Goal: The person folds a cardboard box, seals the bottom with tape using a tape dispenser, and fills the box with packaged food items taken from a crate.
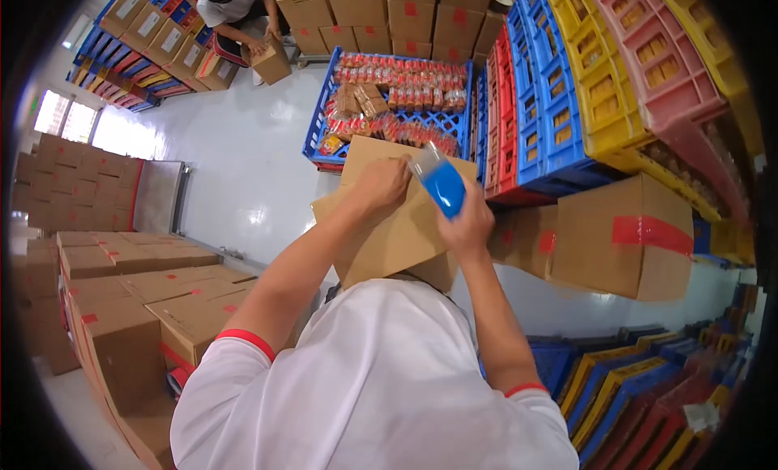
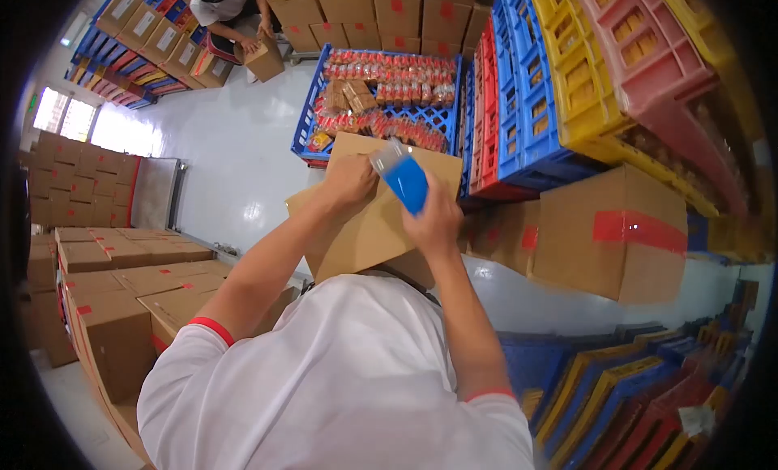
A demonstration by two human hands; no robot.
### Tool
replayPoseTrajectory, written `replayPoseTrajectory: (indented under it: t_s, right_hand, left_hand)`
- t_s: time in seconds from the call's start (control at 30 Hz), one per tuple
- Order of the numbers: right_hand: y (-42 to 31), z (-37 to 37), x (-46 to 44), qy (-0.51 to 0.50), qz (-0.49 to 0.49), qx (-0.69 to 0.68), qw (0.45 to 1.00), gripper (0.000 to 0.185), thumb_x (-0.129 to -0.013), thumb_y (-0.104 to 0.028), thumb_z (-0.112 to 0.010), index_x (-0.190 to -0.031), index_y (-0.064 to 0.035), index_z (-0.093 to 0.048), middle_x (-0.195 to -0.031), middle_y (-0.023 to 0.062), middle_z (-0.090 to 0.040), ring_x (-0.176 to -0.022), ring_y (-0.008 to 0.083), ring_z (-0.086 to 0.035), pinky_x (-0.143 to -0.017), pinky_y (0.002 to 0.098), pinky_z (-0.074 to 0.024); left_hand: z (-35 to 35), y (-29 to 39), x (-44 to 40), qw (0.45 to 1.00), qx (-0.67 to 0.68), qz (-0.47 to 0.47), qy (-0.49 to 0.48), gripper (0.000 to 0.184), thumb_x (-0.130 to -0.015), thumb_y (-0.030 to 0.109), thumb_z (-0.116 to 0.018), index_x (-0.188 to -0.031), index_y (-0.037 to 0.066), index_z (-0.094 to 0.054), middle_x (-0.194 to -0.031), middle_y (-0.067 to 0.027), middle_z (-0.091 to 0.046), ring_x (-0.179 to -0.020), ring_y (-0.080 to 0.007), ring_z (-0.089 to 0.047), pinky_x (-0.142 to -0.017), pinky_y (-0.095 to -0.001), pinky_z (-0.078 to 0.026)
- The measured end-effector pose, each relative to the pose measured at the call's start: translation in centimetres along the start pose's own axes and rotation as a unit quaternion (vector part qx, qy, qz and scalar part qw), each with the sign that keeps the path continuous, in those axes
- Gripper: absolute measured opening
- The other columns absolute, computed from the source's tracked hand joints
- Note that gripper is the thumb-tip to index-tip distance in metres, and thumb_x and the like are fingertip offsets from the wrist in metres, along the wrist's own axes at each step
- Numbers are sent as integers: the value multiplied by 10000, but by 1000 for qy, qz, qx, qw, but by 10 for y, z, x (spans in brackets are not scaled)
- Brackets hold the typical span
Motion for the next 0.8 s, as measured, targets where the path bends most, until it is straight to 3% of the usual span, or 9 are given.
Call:
replayPoseTrajectory:
  t_s: [0.13, 0.2, 0.3, 0.43, 0.53, 0.63, 0.67, 0.73, 0.8]
  right_hand:
    - [16, -66, -91, 13, -30, -7, 999, 523, -868, -309, -816, -1276, -74, -588, -1091, 188, -693, -972, 434, -686, -781, 500, -554]
    - [23, -77, -109, -28, -83, -20, 996, 534, -855, -337, -829, -1253, -67, -595, -1114, 201, -692, -999, 442, -678, -797, 496, -555]
    - [4, -38, -96, -63, -154, -12, 986, 548, -858, -329, -831, -1271, -57, -597, -1142, 214, -697, -1022, 431, -684, -838, 473, -557]
    - [32, 39, -10, -95, -263, -75, 957, 534, -843, -266, -843, -1271, -56, -603, -1087, 174, -745, -986, 308, -739, -893, 411, -557]
    - [38, 55, 11, -72, -299, -104, 946, 515, -845, -239, -841, -1258, -39, -608, -1067, 148, -746, -953, 284, -732, -899, 396, -552]
    - [52, 7, -25, -9, -251, -115, 961, 499, -875, -273, -821, -1259, -31, -613, -1038, 176, -739, -944, 303, -728, -875, 399, -554]
    - [61, -18, -45, 16, -227, -122, 966, 513, -882, -303, -816, -1265, -33, -607, -1031, 203, -734, -954, 349, -728, -858, 423, -554]
    - [71, -61, -82, 7, -294, -145, 945, 568, -876, -376, -811, -1271, -31, -591, -1048, 243, -727, -977, 408, -715, -854, 452, -550]
    - [70, -63, -92, 3, -287, -78, 955, 576, -880, -392, -800, -1269, -24, -588, -1055, 251, -727, -981, 416, -713, -866, 457, -546]
  left_hand:
    - [0, 2, -9, 1000, 4, 6, 5, 380, -1096, 307, -399, -1044, 9, -630, -873, -280, -697, -844, -495, -660, -781, -582, -497]
    - [3, -3, -13, 1000, -16, 3, 1, 378, -1096, 298, -399, -1025, 3, -625, -857, -282, -693, -837, -492, -661, -778, -580, -500]
    - [3, -7, -9, 999, -15, 29, -24, 409, -1097, 335, -394, -1066, 26, -660, -888, -282, -696, -861, -494, -659, -799, -581, -494]
    - [6, -7, -3, 999, -22, 47, -8, 400, -1101, 338, -385, -1066, 36, -645, -890, -276, -697, -868, -487, -663, -799, -582, -493]
    - [4, -6, -4, 999, -25, 42, -13, 377, -1100, 329, -393, -1072, 37, -631, -887, -270, -696, -869, -485, -662, -795, -584, -491]
    - [0, -1, -8, 999, -27, 31, -5, 366, -1101, 320, -399, -1106, 31, -624, -885, -263, -698, -869, -485, -661, -795, -584, -491]
    - [-4, 1, -5, 999, -27, 26, 4, 367, -1101, 316, -400, -1130, 26, -622, -882, -260, -699, -869, -485, -661, -799, -584, -491]
    - [7, 14, -4, 999, -17, 36, -8, 361, -1099, 309, -407, -1109, 17, -619, -952, -262, -702, -882, -475, -667, -815, -580, -496]
    - [8, 16, -4, 999, -12, 45, -20, 356, -1096, 302, -415, -1087, 7, -615, -1021, -264, -705, -894, -464, -672, -830, -576, -500]
Point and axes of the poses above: each hand's wrist, its own x-axis away from the middle knuckle, its own z-axis out of the back of the hand, y = z × x, the point moved 1 cm from there along -x, towards the middle knuckle
